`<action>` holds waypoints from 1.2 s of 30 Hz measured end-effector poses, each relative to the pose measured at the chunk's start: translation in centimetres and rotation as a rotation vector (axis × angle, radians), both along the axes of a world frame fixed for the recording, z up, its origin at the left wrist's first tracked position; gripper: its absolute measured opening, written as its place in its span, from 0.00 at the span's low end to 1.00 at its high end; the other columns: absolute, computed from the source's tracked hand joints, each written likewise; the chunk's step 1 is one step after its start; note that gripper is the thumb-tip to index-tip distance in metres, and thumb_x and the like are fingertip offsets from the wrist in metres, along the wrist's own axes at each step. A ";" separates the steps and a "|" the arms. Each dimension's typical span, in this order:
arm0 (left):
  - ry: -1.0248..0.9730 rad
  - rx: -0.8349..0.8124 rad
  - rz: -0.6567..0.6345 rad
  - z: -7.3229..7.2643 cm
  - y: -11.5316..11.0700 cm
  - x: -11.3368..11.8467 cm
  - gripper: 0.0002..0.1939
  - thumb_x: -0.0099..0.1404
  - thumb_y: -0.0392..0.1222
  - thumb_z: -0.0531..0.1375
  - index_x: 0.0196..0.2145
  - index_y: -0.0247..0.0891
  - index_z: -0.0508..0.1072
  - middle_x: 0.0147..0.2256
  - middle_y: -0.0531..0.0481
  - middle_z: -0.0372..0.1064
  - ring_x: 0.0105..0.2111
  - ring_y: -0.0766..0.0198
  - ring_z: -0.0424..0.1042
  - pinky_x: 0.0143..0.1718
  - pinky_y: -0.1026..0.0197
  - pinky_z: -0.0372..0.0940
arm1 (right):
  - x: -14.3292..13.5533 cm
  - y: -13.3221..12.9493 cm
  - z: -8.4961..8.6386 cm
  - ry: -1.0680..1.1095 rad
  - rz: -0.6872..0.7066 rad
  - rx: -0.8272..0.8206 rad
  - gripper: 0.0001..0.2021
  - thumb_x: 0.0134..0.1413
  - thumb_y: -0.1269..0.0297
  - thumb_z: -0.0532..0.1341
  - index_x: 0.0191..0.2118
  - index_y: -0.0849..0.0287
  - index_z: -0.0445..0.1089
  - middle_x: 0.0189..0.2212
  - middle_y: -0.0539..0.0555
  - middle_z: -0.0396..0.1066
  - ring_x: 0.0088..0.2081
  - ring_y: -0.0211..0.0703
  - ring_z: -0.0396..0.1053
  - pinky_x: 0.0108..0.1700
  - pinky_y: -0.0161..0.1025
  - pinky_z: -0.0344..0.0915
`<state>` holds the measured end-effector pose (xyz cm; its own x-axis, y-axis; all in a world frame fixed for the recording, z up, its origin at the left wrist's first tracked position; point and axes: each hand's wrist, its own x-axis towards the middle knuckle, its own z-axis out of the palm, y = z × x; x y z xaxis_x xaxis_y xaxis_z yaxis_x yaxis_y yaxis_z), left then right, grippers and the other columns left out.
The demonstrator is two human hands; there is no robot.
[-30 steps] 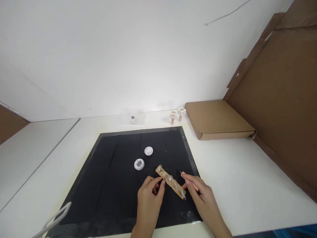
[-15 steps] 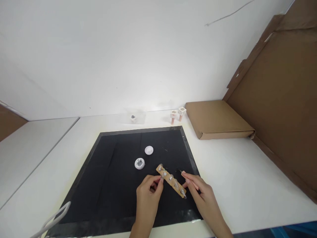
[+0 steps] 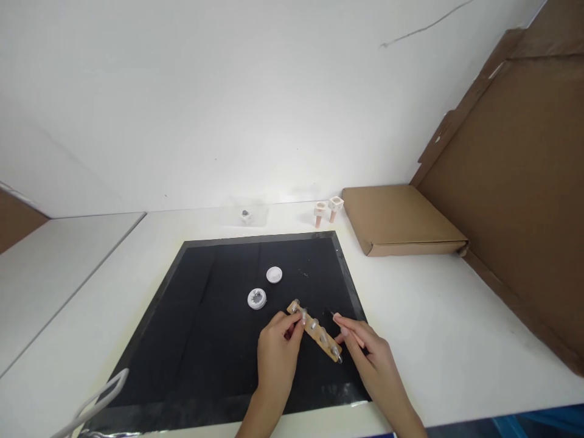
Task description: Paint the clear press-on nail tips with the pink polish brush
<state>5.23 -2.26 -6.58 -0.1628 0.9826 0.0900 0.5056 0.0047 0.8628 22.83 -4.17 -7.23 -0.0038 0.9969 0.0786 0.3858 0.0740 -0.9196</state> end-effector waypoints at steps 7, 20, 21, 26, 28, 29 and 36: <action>0.027 0.030 0.005 -0.3 -0.3 0.0 0.12 0.61 0.38 0.56 0.35 0.35 0.80 0.23 0.51 0.67 0.22 0.67 0.65 0.24 0.66 0.60 | 0.0 0.0 0.1 0.016 0.001 0.011 0.17 0.61 0.55 0.54 0.46 0.57 0.74 0.34 0.59 0.76 0.33 0.46 0.75 0.35 0.39 0.73; 0.214 -0.055 -0.026 0.0 -1.6 0.8 0.10 0.61 0.44 0.59 0.35 0.42 0.81 0.20 0.53 0.68 0.19 0.67 0.65 0.21 0.67 0.56 | 0.0 -0.1 0.0 -0.037 -0.002 0.017 0.16 0.62 0.56 0.54 0.48 0.57 0.74 0.34 0.59 0.76 0.34 0.46 0.74 0.36 0.40 0.72; 0.255 -0.062 -0.029 0.1 -1.5 0.9 0.10 0.61 0.44 0.59 0.34 0.43 0.81 0.20 0.53 0.68 0.19 0.67 0.66 0.21 0.67 0.55 | 0.0 0.0 0.1 -0.037 -0.005 0.025 0.16 0.62 0.56 0.54 0.47 0.57 0.74 0.34 0.59 0.76 0.34 0.46 0.74 0.36 0.40 0.72; 0.382 -0.062 -0.043 0.4 -1.4 1.1 0.10 0.62 0.43 0.59 0.36 0.46 0.81 0.22 0.52 0.74 0.20 0.65 0.69 0.20 0.67 0.54 | 0.0 0.1 0.1 -0.031 0.005 0.042 0.15 0.61 0.58 0.55 0.46 0.56 0.75 0.37 0.60 0.76 0.33 0.46 0.75 0.36 0.41 0.73; 0.394 -0.061 -0.052 0.3 -1.4 1.2 0.10 0.62 0.42 0.58 0.36 0.47 0.81 0.23 0.52 0.75 0.20 0.65 0.70 0.20 0.67 0.54 | 0.2 0.0 0.1 -0.019 0.026 0.028 0.15 0.60 0.60 0.55 0.47 0.56 0.74 0.39 0.60 0.76 0.35 0.46 0.75 0.38 0.41 0.74; 0.395 -0.058 -0.055 0.2 -1.4 1.2 0.10 0.62 0.42 0.58 0.36 0.47 0.81 0.23 0.51 0.75 0.20 0.65 0.70 0.20 0.67 0.54 | 0.3 -0.1 0.1 -0.013 0.040 0.020 0.14 0.59 0.61 0.56 0.48 0.56 0.73 0.41 0.60 0.76 0.36 0.46 0.76 0.39 0.41 0.74; 0.361 -0.007 -0.067 -0.2 -1.7 1.1 0.11 0.63 0.40 0.57 0.33 0.44 0.81 0.25 0.51 0.76 0.22 0.64 0.72 0.22 0.67 0.57 | 1.1 -1.3 0.0 -0.089 0.121 0.008 0.25 0.51 0.71 0.58 0.57 0.53 0.64 0.47 0.58 0.74 0.46 0.48 0.74 0.51 0.47 0.69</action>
<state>6.35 -3.99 -6.74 -0.0567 0.9908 0.1232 0.7770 -0.0337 0.6286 23.93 -5.50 -7.27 -0.1312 0.9881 0.0803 0.4537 0.1319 -0.8813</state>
